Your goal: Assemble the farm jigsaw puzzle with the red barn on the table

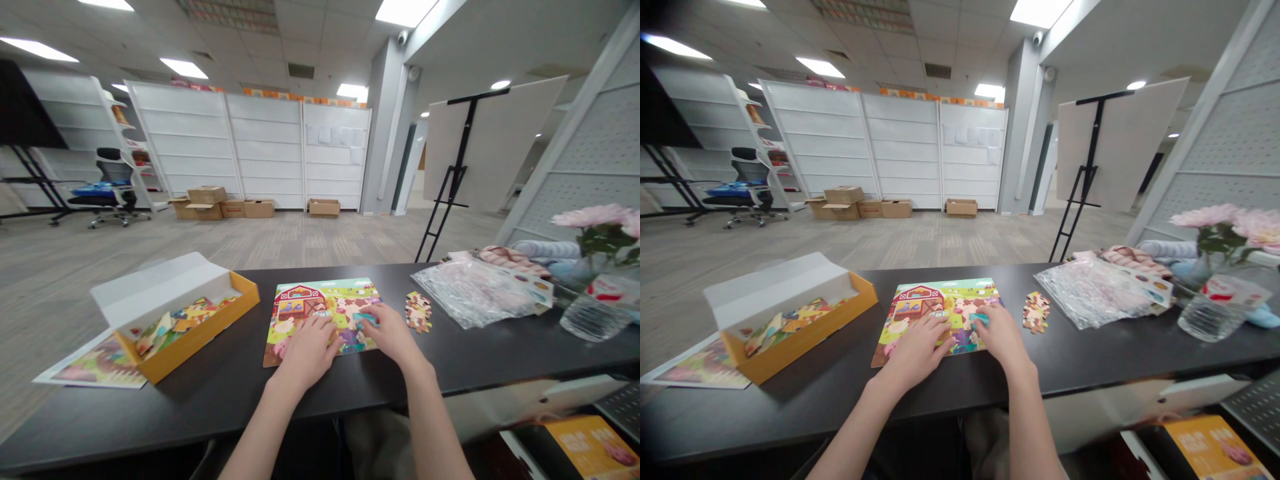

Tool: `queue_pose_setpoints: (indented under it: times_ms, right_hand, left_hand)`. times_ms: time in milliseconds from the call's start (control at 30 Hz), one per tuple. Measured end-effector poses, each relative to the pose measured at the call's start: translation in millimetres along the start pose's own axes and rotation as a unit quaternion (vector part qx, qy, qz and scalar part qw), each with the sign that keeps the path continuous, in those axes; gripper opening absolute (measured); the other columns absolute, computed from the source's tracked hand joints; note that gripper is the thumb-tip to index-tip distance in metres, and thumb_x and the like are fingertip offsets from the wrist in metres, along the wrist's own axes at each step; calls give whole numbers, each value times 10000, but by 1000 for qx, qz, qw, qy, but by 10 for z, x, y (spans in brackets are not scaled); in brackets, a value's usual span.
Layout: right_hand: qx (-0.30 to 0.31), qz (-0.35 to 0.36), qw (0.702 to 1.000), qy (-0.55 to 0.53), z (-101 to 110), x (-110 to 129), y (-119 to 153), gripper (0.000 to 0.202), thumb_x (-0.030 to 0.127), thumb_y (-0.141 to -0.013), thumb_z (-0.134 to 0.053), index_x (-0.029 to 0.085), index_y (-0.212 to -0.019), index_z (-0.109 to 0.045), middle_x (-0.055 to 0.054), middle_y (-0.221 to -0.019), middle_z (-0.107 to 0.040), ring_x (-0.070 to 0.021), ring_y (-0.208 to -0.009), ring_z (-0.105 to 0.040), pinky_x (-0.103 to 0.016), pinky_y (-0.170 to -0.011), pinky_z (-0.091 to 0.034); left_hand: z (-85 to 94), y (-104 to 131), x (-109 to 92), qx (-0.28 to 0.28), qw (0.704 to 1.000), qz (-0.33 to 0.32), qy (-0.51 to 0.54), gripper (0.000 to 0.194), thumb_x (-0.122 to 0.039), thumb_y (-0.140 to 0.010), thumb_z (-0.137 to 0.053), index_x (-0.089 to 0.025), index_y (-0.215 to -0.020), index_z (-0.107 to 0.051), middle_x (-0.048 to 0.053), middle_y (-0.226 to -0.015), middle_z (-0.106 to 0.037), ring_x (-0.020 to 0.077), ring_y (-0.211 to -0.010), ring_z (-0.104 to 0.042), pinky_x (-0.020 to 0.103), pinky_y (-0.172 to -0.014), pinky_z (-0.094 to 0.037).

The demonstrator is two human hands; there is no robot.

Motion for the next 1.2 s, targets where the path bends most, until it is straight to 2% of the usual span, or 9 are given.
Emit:
queue_pose_setpoints:
  times_ms: [200,333,467,600,700,800,933,1067,1200]
  right_hand:
    - [-164,-169,964,121,692,-1104,196,376,368,-888,-533,148,-1124,-726,-169,-1142,-684,-298,-1030,-644,-393,-915,-457]
    - [-101,-192,964,151,642,-1526,252,433,462,-870,-549,175,-1147,-719,-174,-1173,-694,-333,-1032,-650,-414,-867,-464]
    - [-106,-191,969,114,654,-1631,258,464,449,-793,-608,162,-1144,-702,-162,-1087,-715,-324,-1007,-658,-403,-841,-477]
    - [-174,-182,968,18,816,-1547,279,442,419,-678,-669,150,-1027,-708,-138,-939,-709,-299,-899,-659,-414,-809,-498]
    - [-185,-187,949,-173,793,-1429,298,414,506,-689,-686,168,-928,-686,-117,-905,-715,-258,-777,-661,-391,-702,-523]
    - [-162,-163,907,-352,668,-1138,267,482,583,-637,-787,185,-872,-649,-86,-901,-713,-214,-737,-658,-323,-616,-526]
    - [-83,-121,886,-439,443,-602,179,500,516,-594,-882,195,-908,-662,-37,-836,-699,-175,-731,-654,-280,-630,-535]
    - [-11,-71,889,-452,229,-124,121,447,526,-661,-844,193,-923,-702,-76,-964,-731,-199,-814,-671,-299,-674,-552]
    - [26,-46,880,-473,55,128,117,398,517,-689,-828,193,-889,-711,-68,-974,-733,-188,-804,-663,-298,-681,-548]
  left_hand:
    - [20,47,-21,1,1000,-5,16,325,-373,-995,-466,-180,-1151,-676,103,-1316,-646,281,-1215,-554,456,-1065,-424]
    - [37,48,-43,6,1000,-3,12,329,-361,-998,-453,-175,-1165,-667,109,-1322,-640,286,-1220,-552,460,-1064,-425]
    - [35,43,-46,14,1000,0,9,340,-374,-996,-453,-172,-1167,-666,116,-1335,-633,294,-1239,-541,468,-1076,-413]
    - [27,36,-31,11,1000,3,12,329,-380,-986,-471,-185,-1165,-667,113,-1338,-634,294,-1245,-540,470,-1079,-409]
    - [19,29,-9,3,1000,3,22,305,-367,-973,-494,-196,-1156,-667,108,-1330,-637,295,-1242,-542,475,-1073,-411]
    - [22,16,12,-6,999,6,35,281,-347,-970,-495,-195,-1125,-673,112,-1291,-655,292,-1210,-563,471,-1051,-430]
    - [97,-14,41,-41,993,29,109,250,-336,-962,-509,-199,-1080,-682,97,-1158,-707,267,-1112,-627,433,-990,-482]
    - [176,-48,34,-82,952,44,291,300,-354,-926,-579,-219,-1183,-653,92,-1193,-711,248,-1112,-657,393,-965,-522]
    - [74,-79,41,-49,880,73,467,337,-355,-891,-613,-182,-1181,-612,55,-890,-741,204,-840,-718,335,-770,-582]
Point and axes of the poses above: each hand's wrist, its own y-axis away from the middle knuckle, its own z-axis out of the back of the hand, x = y × z, the point moved 10 cm from there along -y, towards the middle knuckle
